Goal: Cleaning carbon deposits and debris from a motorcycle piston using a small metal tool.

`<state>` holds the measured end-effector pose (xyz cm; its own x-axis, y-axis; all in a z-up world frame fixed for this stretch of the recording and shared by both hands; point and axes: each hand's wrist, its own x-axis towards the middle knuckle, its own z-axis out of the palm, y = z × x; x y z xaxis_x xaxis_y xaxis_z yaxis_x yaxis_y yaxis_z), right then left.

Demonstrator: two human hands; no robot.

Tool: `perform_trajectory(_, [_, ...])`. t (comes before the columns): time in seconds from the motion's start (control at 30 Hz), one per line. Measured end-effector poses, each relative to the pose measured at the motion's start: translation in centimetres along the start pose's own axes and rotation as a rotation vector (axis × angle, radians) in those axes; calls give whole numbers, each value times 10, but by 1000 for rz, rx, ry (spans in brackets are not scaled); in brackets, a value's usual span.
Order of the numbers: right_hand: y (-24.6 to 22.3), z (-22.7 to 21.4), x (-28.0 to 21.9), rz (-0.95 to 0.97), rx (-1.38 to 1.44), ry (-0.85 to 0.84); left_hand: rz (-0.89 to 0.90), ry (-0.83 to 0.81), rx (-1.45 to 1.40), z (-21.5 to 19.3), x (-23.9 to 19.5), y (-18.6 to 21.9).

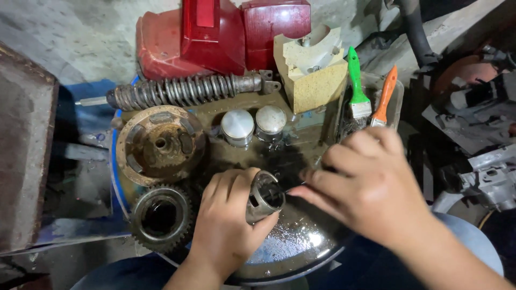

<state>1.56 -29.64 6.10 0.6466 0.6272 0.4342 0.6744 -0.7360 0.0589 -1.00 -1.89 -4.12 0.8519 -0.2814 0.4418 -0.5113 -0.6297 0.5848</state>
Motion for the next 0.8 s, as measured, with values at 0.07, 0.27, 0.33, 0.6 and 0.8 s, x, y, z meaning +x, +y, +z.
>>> perform_trajectory(0.07, [-8, 8, 1, -11, 36, 27, -16, -22, -1, 3, -2, -2])
perform_trajectory(0.27, [13, 18, -14, -14, 92, 49, -117, -152, -16, 7, -8, -11])
perform_trajectory(0.33, [16, 21, -20, 12, 88, 31, -130, -176, -24, 10, -11, -12])
perform_trajectory(0.6, [7, 28, -21, -39, 159, 23, -114, -287, -93, 14, -13, -8])
perform_trajectory(0.8, [9, 19, -29, 40, 152, 4, -130, -271, -105, 9, -15, -8])
